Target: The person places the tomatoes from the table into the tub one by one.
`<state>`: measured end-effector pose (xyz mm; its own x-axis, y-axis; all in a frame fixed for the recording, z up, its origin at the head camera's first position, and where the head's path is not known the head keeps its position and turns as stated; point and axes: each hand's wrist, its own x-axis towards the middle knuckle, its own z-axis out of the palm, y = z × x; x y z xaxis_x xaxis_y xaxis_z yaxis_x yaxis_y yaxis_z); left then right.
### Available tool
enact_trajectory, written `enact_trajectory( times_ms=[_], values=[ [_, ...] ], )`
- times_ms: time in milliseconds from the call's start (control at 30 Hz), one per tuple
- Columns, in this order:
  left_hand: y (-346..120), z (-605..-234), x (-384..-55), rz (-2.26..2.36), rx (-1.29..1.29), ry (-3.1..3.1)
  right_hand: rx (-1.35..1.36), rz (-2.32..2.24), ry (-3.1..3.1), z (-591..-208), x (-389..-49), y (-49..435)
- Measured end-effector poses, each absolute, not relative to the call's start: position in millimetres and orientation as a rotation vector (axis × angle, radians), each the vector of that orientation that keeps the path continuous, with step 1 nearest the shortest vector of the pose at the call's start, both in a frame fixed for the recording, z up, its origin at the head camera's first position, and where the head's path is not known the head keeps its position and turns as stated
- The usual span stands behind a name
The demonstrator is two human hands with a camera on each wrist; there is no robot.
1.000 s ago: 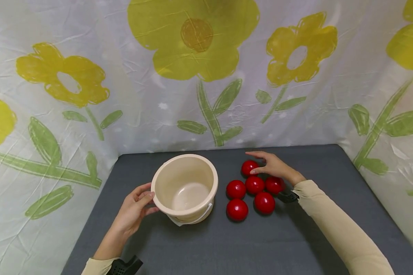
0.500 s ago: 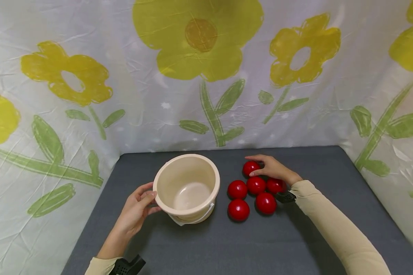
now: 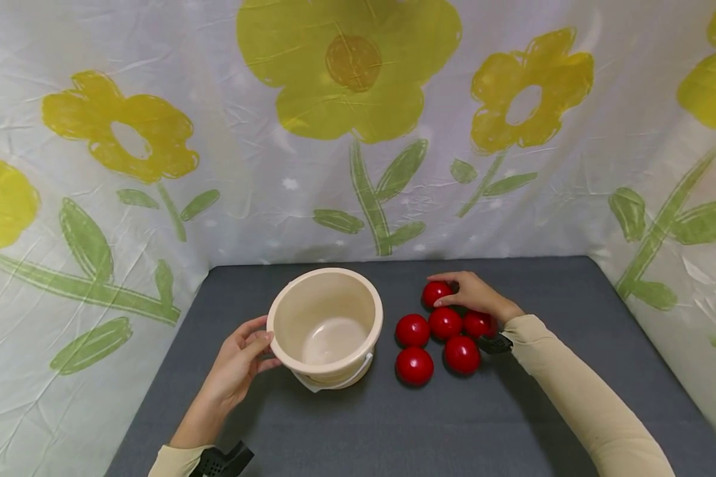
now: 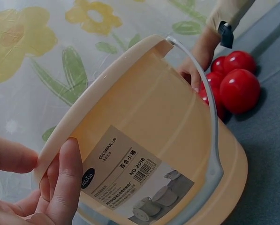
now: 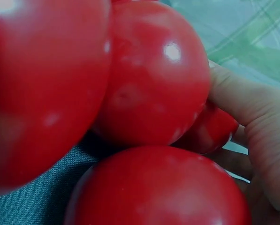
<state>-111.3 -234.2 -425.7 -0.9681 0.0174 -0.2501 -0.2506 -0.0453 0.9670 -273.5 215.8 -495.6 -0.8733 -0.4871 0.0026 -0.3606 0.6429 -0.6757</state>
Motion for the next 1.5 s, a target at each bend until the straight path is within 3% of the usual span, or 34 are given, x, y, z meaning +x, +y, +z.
enact_trajectory(
  times_ms=[600,1500],
  values=[
    [-237.2,-424.6,-109.3,2.12,-0.172,2.017,-0.721,-1.179,2.651,-449.9,-278.3,210.9],
    [-226.9,-431.7,-109.2,2.211,-0.058,1.95,-0.825,-1.388,2.429,-363.6,-258.7,154.8]
  ],
)
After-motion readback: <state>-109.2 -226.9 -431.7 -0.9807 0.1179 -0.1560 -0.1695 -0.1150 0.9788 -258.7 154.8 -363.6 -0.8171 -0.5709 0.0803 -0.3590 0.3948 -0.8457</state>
